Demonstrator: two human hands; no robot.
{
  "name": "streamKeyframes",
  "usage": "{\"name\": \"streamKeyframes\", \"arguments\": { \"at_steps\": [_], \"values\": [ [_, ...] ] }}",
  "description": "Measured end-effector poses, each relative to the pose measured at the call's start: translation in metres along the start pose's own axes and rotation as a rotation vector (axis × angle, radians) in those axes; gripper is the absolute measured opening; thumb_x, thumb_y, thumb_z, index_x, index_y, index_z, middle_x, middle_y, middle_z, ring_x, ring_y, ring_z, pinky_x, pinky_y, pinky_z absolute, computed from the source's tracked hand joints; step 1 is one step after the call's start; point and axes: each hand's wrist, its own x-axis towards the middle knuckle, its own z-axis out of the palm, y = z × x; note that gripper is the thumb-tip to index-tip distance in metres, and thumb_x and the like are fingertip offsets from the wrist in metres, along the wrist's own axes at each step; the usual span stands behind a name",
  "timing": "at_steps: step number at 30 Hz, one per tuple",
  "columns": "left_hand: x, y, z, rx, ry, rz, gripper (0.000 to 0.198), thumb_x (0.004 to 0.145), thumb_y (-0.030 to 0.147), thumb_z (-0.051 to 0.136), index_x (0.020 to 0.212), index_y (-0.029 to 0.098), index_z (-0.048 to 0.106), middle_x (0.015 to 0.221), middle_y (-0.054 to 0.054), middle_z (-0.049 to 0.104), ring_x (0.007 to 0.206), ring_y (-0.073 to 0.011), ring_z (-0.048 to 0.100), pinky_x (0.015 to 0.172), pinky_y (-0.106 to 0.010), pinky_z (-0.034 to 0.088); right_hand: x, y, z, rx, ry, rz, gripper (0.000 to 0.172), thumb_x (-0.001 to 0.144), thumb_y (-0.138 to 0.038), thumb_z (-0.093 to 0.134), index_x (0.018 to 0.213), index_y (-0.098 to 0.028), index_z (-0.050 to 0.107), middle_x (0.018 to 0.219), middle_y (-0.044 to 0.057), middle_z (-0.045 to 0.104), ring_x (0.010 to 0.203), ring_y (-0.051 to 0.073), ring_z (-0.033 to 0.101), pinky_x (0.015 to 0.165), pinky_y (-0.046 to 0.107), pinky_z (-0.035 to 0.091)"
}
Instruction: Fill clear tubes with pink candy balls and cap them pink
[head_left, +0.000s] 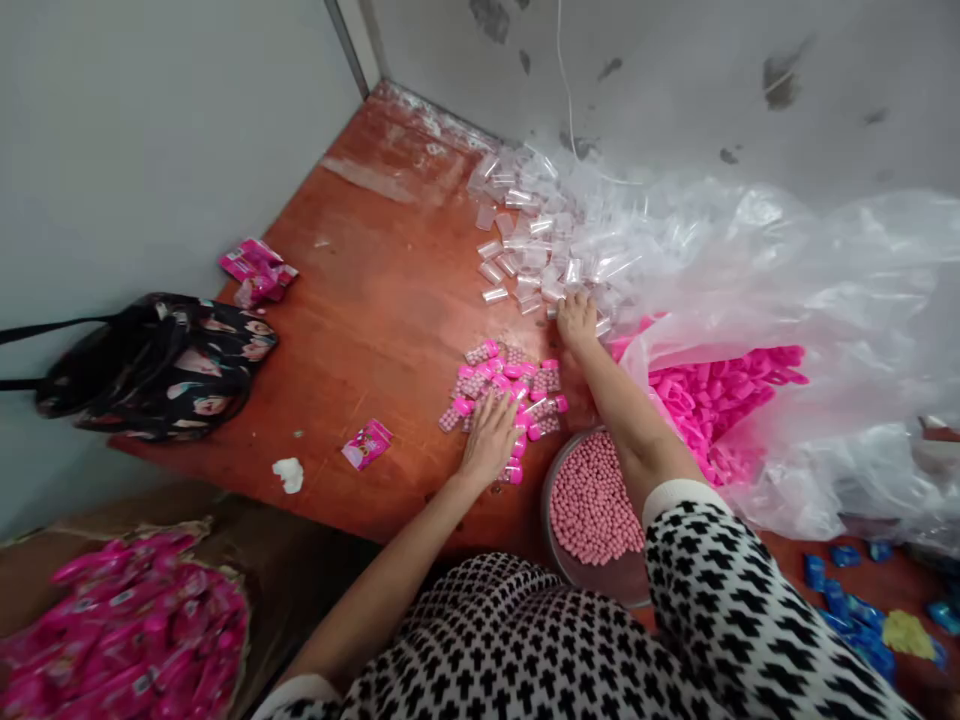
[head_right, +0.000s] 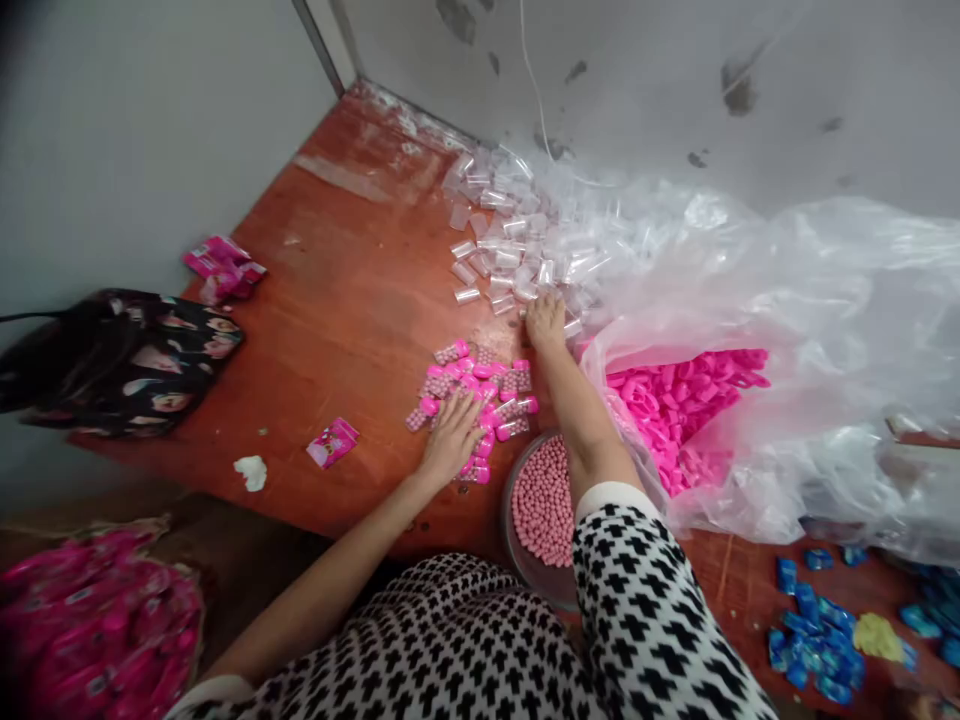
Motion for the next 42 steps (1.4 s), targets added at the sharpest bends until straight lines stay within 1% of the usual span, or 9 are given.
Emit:
{"name": "streamKeyframes", "arguments": {
  "at_steps": [5,9,14,21,27,30,35,38,42],
  "values": [
    [0.029,0.011,-0.022,-0.478,0.175,-0.181,0.046,0.093,0.04,0.039,0.134,0.021,0.046,0.137,-0.009,0.051,0.13,-0.0212,0.045,0.109,-0.04,0.036,-0.027,-0.006,-0.022,0.419,-0.009,-0.111,0.033,0.092,-0.022,0.035,0.112,-0.012,0.058,0.105,0.014,0.064,0.102,0.025,0.054,0.093,0.043,0.037],
    [0.043,0.032,-0.034,-0.84,0.252,-0.243,0.055,0.088,0.05,0.047,0.136,0.022,0.042,0.14,-0.01,0.047,0.129,-0.0217,0.046,0.107,-0.038,0.038,-0.094,-0.014,-0.053,1.121,-0.14,-0.21,0.037,0.09,-0.044,0.043,0.108,-0.018,0.062,0.09,0.004,0.065,0.079,0.016,0.06,0.076,0.031,0.048],
    [0.028,0.076,-0.034,-1.094,0.247,-0.181,0.055,0.079,0.053,0.06,0.124,0.022,0.054,0.127,-0.01,0.059,0.118,-0.0231,0.056,0.098,-0.035,0.047,-0.181,-0.015,-0.082,1.561,-0.349,-0.101,0.043,0.075,-0.051,0.065,0.107,-0.022,0.062,0.088,0.0,0.066,0.071,0.014,0.062,0.067,0.029,0.053],
    [-0.002,0.13,-0.022,-1.323,0.398,-0.241,0.036,0.076,0.044,0.067,0.1,0.018,0.063,0.095,-0.005,0.07,0.086,-0.0168,0.067,0.078,-0.029,0.053,-0.263,-0.016,-0.104,1.666,-0.213,0.049,0.033,0.072,-0.05,0.068,0.086,-0.02,0.064,0.073,-0.001,0.065,0.066,0.014,0.061,0.069,0.03,0.051],
    [-0.022,0.173,-0.013,-1.417,0.361,-0.198,0.02,0.076,0.034,0.069,0.085,0.017,0.063,0.078,-0.001,0.069,0.074,-0.014,0.068,0.074,-0.029,0.055,-0.322,-0.019,-0.128,1.362,0.102,0.189,0.026,0.08,-0.044,0.061,0.095,-0.024,0.065,0.074,0.0,0.064,0.072,0.017,0.061,0.076,0.033,0.05],
    [-0.018,0.177,-0.037,-1.451,0.333,-0.121,0.015,0.078,0.031,0.068,0.083,0.018,0.061,0.074,0.001,0.068,0.074,-0.0131,0.068,0.079,-0.031,0.055,-0.352,-0.018,-0.128,1.484,0.105,0.274,0.026,0.08,-0.045,0.06,0.093,-0.023,0.064,0.07,0.0,0.063,0.065,0.016,0.061,0.069,0.033,0.053],
    [0.006,0.16,-0.096,-1.524,0.601,0.184,0.028,0.075,0.033,0.073,0.093,0.02,0.056,0.087,0.004,0.069,0.086,-0.011,0.067,0.085,-0.029,0.053,-0.387,0.002,-0.096,1.837,0.006,0.494,0.034,0.069,-0.051,0.069,0.081,-0.02,0.062,0.071,0.0,0.065,0.057,0.012,0.059,0.056,0.028,0.053],
    [0.002,0.16,-0.074,-1.393,0.361,-0.015,0.034,0.076,0.039,0.07,0.102,0.022,0.055,0.097,0.0,0.068,0.084,-0.0135,0.067,0.079,-0.031,0.055,-0.389,0.019,-0.084,1.836,0.076,0.475,0.034,0.07,-0.049,0.069,0.091,-0.023,0.063,0.09,0.002,0.067,0.072,0.013,0.062,0.065,0.029,0.054],
    [-0.011,0.162,0.006,-1.192,0.203,-0.123,0.039,0.073,0.045,0.071,0.101,0.021,0.058,0.099,-0.005,0.069,0.092,-0.0171,0.067,0.082,-0.032,0.054,-0.382,0.043,-0.076,1.662,0.11,0.335,0.033,0.073,-0.047,0.066,0.096,-0.023,0.064,0.108,0.003,0.063,0.095,0.017,0.058,0.081,0.031,0.051]
  ]
}}
